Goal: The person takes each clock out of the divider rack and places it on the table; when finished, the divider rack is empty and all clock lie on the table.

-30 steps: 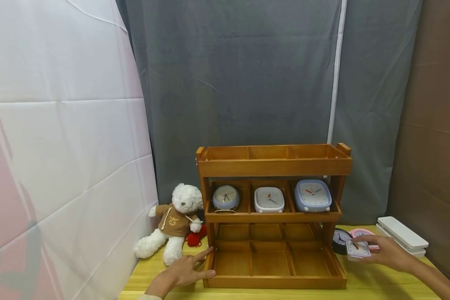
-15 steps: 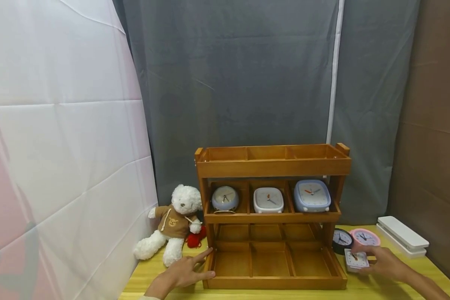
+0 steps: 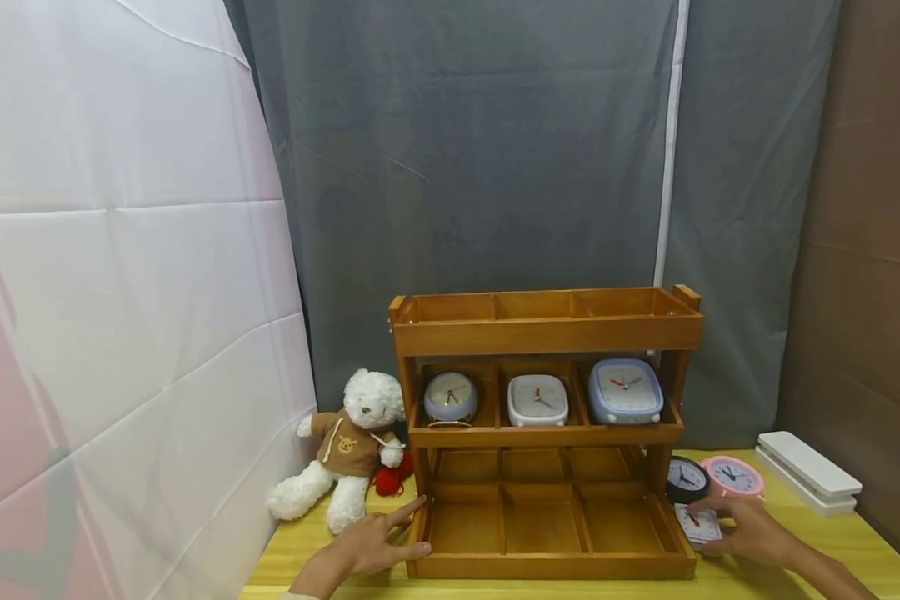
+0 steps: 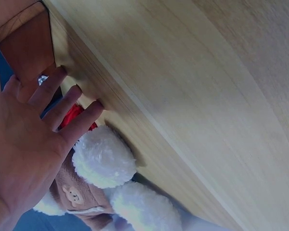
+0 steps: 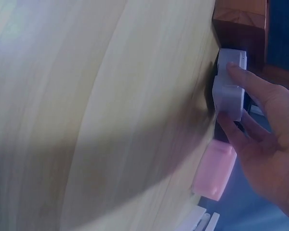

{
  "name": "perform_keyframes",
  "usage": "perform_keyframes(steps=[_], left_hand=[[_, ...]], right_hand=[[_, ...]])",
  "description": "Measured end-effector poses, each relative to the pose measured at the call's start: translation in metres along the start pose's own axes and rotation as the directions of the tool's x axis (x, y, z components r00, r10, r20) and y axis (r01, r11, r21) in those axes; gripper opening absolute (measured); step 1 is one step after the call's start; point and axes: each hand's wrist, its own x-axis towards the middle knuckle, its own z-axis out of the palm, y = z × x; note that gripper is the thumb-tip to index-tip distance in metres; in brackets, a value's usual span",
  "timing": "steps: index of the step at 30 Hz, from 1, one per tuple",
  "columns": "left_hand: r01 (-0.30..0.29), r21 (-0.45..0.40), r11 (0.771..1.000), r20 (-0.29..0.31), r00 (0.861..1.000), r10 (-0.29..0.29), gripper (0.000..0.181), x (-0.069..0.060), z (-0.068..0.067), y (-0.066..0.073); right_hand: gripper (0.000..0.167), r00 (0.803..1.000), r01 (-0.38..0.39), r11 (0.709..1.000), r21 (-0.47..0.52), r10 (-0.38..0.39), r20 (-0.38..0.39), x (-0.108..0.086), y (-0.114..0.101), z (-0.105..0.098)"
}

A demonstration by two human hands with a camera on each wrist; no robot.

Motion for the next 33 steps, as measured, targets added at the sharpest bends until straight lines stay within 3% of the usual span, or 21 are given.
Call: perform_keyframes(steps=[4,8,14,18,24,29,31,33], left_hand=[[-0.007,-0.001,1.0,-0.003,1.0,0.007,0.081,0.0,0.0,0.001],[-0.002,0.002,1.0,-0.004,1.0,0.002,0.081,-0.001,0.0,0.001],[-0.011,0.001,1.0,-0.011,1.0,0.011,0.082,-0.002,0.0,0.002],[-0.015,-0.001,1.0,-0.013,1.0,0.015,0.081,-0.003,-0.001,0.004],[-0.009,0.001,1.0,-0.007,1.0,0.009,0.081,-0.003,0.0,0.003],[-0.005,0.004,1.0,-0.003,1.0,0.005,0.081,-0.002,-0.001,0.002],[-0.003,0.003,1.0,-0.002,1.0,0.003,0.08,-0.002,-0.001,0.002],[-0.001,0.001,1.0,-0.002,1.0,0.001,0.079,-0.002,-0.001,0.001]], right_hand=[[0.045,0.998,0.054,0.998,-0.038,-0.055,-0.037,0.002,0.001,0.004],[0.045,0.998,0.052,0.996,-0.069,-0.055,-0.042,0.002,0.0,0.005],[0.044,0.996,-0.072,0.993,-0.091,0.066,-0.064,0.003,-0.006,0.008],[0.047,0.985,-0.163,0.974,-0.158,0.151,-0.085,0.004,-0.012,0.008],[0.052,0.97,-0.214,0.941,-0.262,0.173,-0.169,0.003,-0.023,0.009],[0.047,0.956,-0.27,0.937,-0.222,0.233,-0.179,0.006,-0.032,0.006],[0.043,0.961,-0.246,0.948,-0.204,0.211,-0.18,0.01,-0.034,0.004],[0.042,0.971,-0.176,0.962,-0.21,0.134,-0.197,0.015,-0.035,0.002]])
